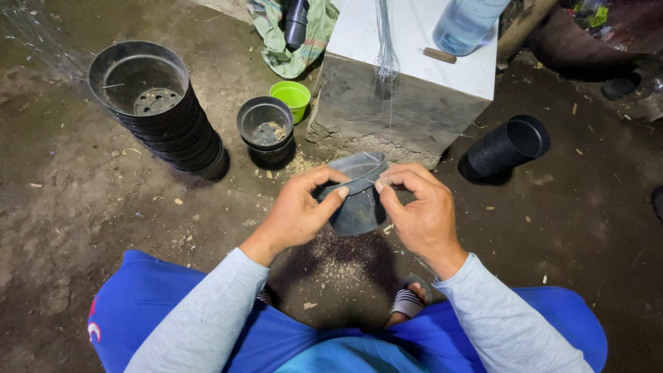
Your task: The person sits on the floor and threads white wire through the drainage holes of black plastic nursery pots to create hanging loops. They then gather a bundle of pre-bent wire hooks and separate them one by one.
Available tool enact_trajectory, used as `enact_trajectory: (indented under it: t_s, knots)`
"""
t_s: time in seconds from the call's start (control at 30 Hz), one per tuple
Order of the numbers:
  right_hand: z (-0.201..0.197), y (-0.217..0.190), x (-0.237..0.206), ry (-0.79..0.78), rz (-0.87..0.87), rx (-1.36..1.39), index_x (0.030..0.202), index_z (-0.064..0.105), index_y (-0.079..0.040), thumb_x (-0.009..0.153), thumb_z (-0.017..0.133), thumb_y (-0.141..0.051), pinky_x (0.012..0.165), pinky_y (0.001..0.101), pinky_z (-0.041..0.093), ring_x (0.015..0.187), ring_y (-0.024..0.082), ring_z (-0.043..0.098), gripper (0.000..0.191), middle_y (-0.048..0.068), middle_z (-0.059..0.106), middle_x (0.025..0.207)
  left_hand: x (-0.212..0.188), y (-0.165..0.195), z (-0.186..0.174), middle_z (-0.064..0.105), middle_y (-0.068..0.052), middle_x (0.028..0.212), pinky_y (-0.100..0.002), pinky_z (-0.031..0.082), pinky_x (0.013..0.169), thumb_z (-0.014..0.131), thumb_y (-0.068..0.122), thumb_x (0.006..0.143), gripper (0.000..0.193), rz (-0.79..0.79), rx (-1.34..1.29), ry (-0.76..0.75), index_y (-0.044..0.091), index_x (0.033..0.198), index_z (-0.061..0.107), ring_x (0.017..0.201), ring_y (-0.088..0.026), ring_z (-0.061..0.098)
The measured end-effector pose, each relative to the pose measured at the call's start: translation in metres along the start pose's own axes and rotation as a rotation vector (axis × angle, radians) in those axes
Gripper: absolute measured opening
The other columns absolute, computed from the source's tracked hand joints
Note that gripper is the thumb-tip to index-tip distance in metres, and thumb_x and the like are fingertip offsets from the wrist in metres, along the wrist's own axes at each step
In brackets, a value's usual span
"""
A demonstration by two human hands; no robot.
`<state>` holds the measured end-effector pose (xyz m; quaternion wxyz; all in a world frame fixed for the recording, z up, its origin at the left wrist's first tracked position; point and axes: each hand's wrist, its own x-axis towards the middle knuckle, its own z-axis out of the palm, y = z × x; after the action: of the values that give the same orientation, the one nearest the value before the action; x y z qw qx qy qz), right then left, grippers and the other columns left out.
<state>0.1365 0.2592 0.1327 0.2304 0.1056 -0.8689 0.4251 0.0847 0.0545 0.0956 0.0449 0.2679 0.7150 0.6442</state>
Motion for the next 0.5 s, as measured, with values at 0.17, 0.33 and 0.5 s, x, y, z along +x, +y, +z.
enact_trajectory:
  t_s: [0.17,0.33,0.5]
  knots:
    - [0.008,0.001,-0.005,0.011,-0.004,-0.069,0.092,0.071,-0.001,0.086,0.076,-0.005,0.078,0.0295,0.056,0.087,0.020,0.073,0.008,0.009,0.073,0.096,-0.005,0.004,0.000,0.072,-0.012,0.096,-0.043,0.049,0.092,0.070,0.011,0.091,0.013,0.243,0.337,0.027,0.005,0.103,0.071,0.094,-0.032,0.068]
    - [0.018,0.004,-0.014,0.055,-0.015,-0.057,0.092,0.070,-0.002,0.087,0.077,-0.004,0.075,0.0298,0.056,0.084,0.020,0.072,0.009,0.008,0.071,0.096,-0.010,0.002,0.016,0.073,-0.012,0.096,-0.043,0.050,0.086,0.073,0.013,0.085,0.022,0.181,0.405,0.175,0.007,0.106,0.073,0.092,-0.032,0.065]
    - [0.037,0.006,-0.022,0.063,-0.022,-0.130,0.088,0.069,-0.004,0.085,0.078,-0.006,0.073,0.0319,0.056,0.084,0.023,0.072,0.010,0.008,0.071,0.094,-0.011,0.001,0.035,0.073,-0.011,0.083,-0.040,0.052,0.071,0.068,0.014,0.088,0.022,-0.067,0.270,0.265,0.008,0.109,0.073,0.071,-0.029,0.067]
